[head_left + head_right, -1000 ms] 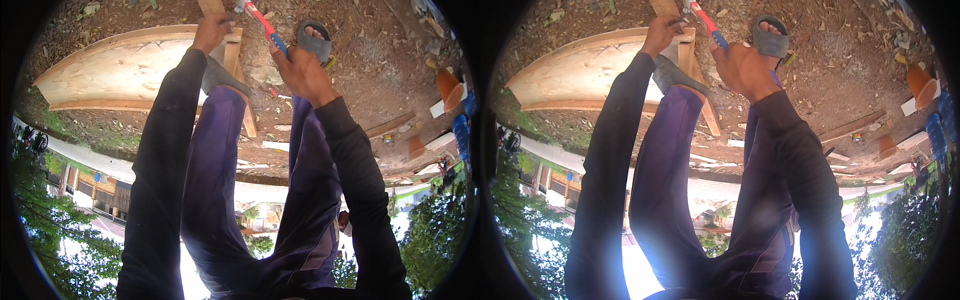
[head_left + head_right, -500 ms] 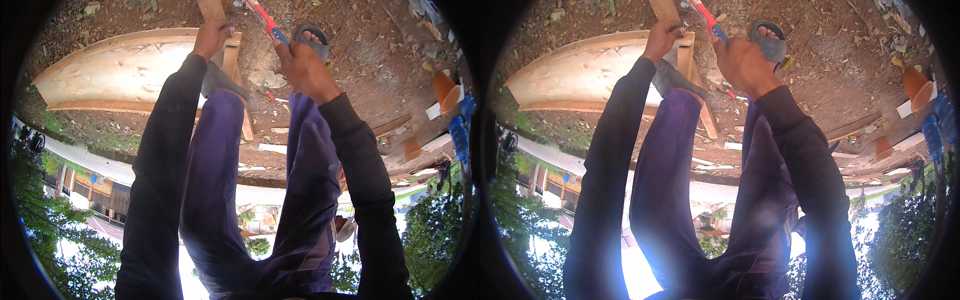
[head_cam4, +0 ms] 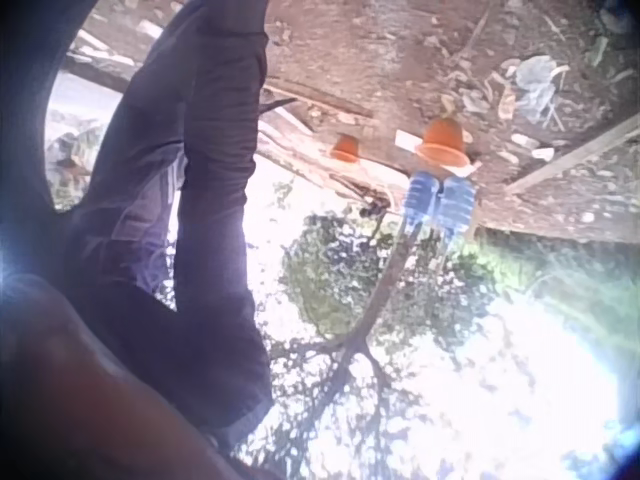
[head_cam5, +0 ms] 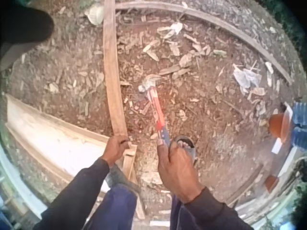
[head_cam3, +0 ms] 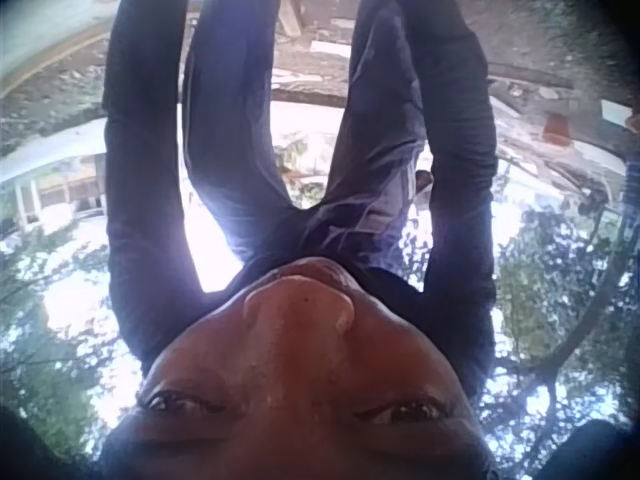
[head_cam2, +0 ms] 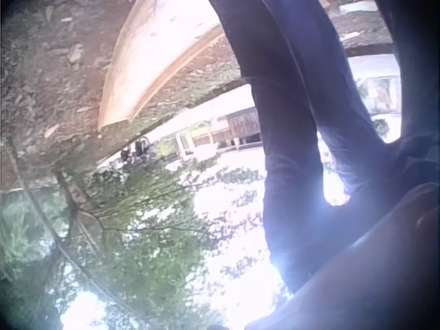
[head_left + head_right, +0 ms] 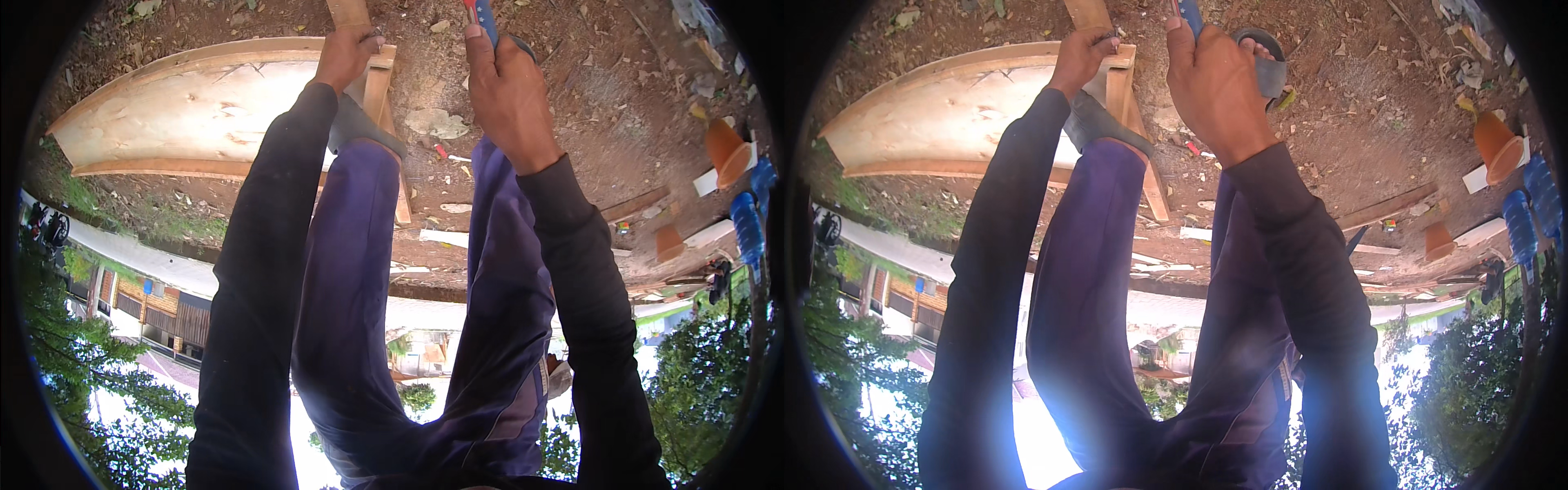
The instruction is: The person assembles a wooden frame by hammering nails into wooden planks and a plywood sheet. They retrieve nails from a bucket, position the wood pieces, and secure them with a hammer. The person also adjusts the frame and uses a chisel to fit components.
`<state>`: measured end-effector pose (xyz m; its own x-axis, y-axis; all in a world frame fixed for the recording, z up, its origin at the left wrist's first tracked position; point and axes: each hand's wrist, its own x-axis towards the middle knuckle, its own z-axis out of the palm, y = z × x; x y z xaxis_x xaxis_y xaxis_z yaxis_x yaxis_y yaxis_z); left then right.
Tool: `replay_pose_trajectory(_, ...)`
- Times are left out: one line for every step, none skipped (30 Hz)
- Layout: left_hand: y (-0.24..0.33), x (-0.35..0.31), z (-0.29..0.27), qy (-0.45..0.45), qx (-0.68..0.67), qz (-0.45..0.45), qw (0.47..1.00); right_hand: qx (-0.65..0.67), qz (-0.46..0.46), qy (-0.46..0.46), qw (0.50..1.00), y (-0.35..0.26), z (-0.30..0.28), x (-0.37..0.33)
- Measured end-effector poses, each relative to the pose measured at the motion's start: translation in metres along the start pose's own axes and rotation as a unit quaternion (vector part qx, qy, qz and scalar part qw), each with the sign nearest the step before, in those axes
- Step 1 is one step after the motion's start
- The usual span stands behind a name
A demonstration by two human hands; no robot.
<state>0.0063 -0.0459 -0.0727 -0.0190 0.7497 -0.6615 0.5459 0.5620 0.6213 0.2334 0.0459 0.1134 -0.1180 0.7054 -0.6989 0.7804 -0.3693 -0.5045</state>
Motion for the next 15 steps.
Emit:
replay_pose_trajectory(-0.001,-0.001,0.001,-0.004,-0.003,-0.001,1.0,-0.013,-0.016,-0.041,0.999,0.005,0.005,-0.004)
replay_pose_trajectory(-0.003,-0.003,0.001,-0.009,-0.006,-0.001,1.0,-0.026,-0.032,-0.081,0.996,0.017,0.015,-0.012)
replay_pose_trajectory(-0.002,0.001,0.002,-0.009,-0.011,0.001,1.0,-0.042,-0.051,-0.119,0.991,0.029,0.021,-0.015)
replay_pose_trajectory(-0.003,0.002,0.002,-0.009,-0.013,0.002,1.0,-0.105,-0.097,-0.154,0.978,0.032,0.023,-0.02)
replay_pose_trajectory(-0.006,0.001,0.0,-0.009,-0.014,0.002,1.0,-0.093,-0.096,-0.134,0.982,0.036,0.021,-0.016)
replay_pose_trajectory(-0.009,-0.003,0.001,-0.011,-0.015,-0.002,1.0,-0.079,-0.093,-0.117,0.986,0.033,0.019,-0.012)
replay_pose_trajectory(-0.008,-0.005,0.002,-0.003,-0.018,0.0,1.0,-0.064,-0.087,-0.102,0.989,0.029,0.017,-0.011)
replay_pose_trajectory(-0.007,-0.003,0.002,0.005,-0.022,0.002,1.0,-0.038,-0.065,-0.055,0.996,0.022,0.014,-0.008)
replay_pose_trajectory(-0.01,-0.002,0.002,0.013,-0.024,0.005,1.0,-0.012,-0.044,-0.006,0.999,0.009,0.01,-0.004)
replay_pose_trajectory(-0.012,0.0,0.001,0.011,-0.024,0.017,0.999,0.014,-0.022,0.044,0.999,0.003,0.01,-0.002)
replay_pose_trajectory(-0.015,-0.005,0.002,0.006,-0.033,0.007,0.999,-0.011,-0.069,0.023,0.997,0.014,0.022,-0.007)
replay_pose_trajectory(-0.01,-0.003,0.004,-0.003,-0.043,0.003,0.999,-0.038,-0.112,0.009,0.993,0.035,0.036,-0.013)
replay_pose_trajectory(-0.005,0.002,0.004,-0.005,-0.053,-0.001,0.999,-0.066,-0.163,-0.006,0.984,0.035,0.036,-0.01)
replay_pose_trajectory(-0.001,0.003,0.002,-0.008,-0.033,-0.005,0.999,-0.085,-0.042,-0.162,0.982,0.036,0.028,-0.014)
replay_pose_trajectory(-0.002,-0.004,0.001,-0.011,-0.012,-0.012,1.0,-0.076,-0.048,-0.141,0.986,0.035,0.024,-0.015)
